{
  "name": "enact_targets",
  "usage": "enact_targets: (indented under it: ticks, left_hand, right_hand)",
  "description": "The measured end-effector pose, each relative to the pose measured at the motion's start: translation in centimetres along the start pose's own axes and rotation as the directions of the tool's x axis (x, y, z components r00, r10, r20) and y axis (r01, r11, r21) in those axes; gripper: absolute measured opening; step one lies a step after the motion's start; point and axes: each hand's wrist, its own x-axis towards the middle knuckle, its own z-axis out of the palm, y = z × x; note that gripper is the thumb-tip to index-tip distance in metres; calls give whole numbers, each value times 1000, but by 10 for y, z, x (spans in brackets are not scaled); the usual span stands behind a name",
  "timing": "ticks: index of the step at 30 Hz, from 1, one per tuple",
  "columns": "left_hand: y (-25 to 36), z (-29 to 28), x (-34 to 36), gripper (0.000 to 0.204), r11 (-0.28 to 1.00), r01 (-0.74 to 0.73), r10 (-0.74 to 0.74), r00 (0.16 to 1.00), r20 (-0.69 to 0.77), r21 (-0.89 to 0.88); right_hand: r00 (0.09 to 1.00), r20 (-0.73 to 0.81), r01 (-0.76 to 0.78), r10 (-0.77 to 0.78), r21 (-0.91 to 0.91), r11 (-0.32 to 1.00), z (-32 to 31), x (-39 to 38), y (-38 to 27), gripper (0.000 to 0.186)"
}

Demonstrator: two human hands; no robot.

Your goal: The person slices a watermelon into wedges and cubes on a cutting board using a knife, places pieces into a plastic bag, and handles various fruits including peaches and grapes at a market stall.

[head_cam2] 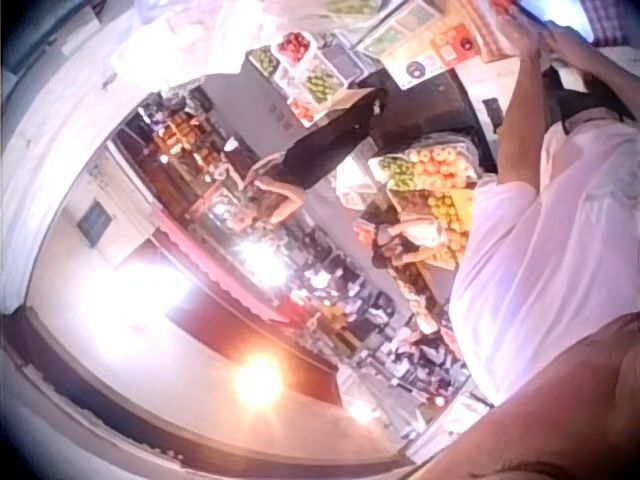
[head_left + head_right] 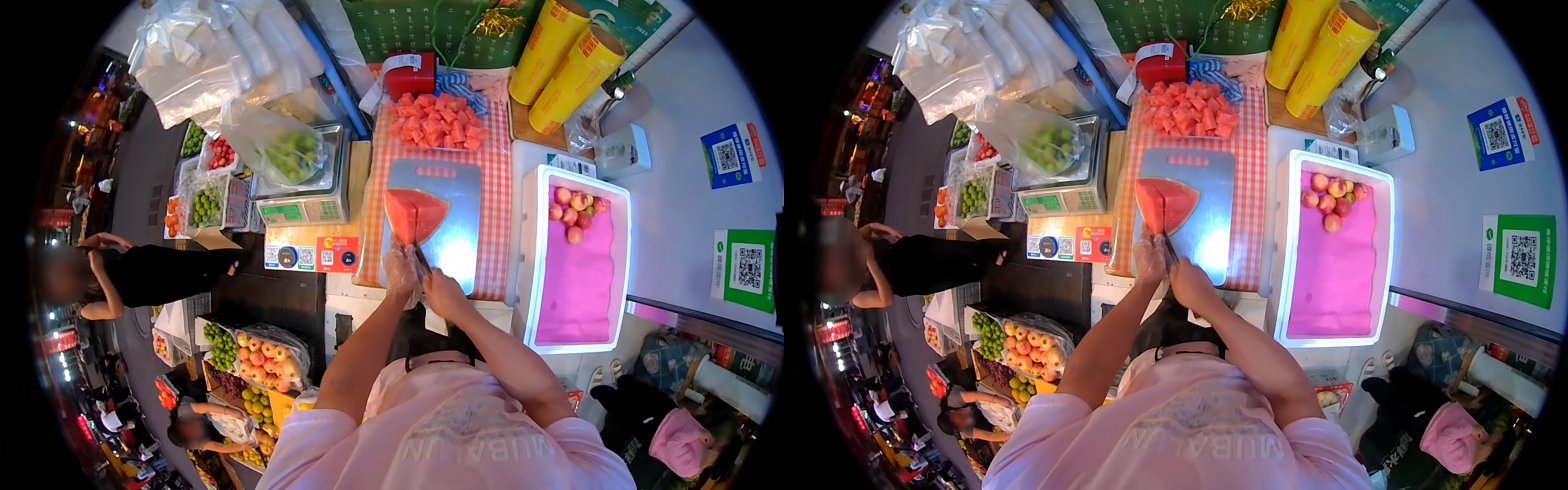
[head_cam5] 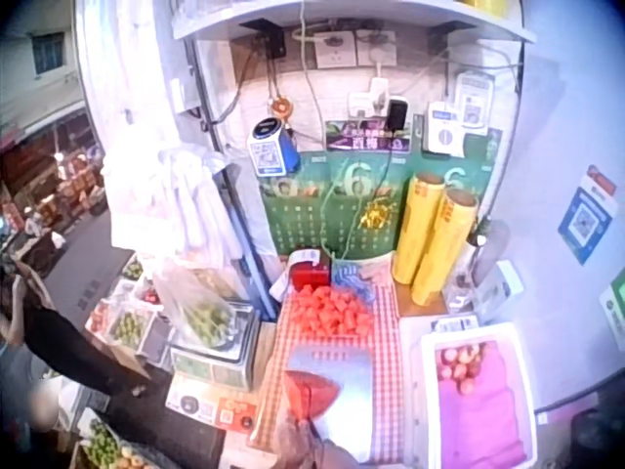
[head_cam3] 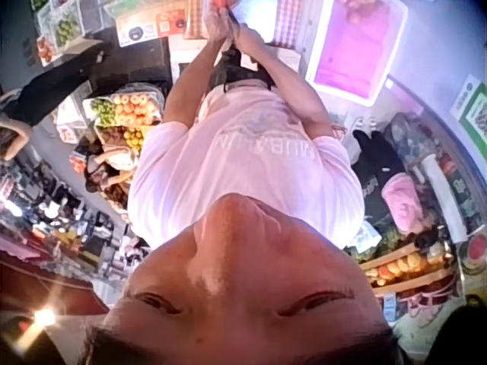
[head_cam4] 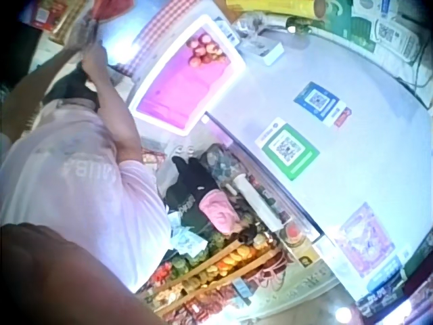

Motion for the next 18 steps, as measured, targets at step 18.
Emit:
enact_targets:
  ticks: [18]
  left_hand:
    - [-13,13,9,39,981,87,-98,994,-56,-171]
  right_hand:
    - [997,-12,80,-79,138,987,-12,-3,22,34]
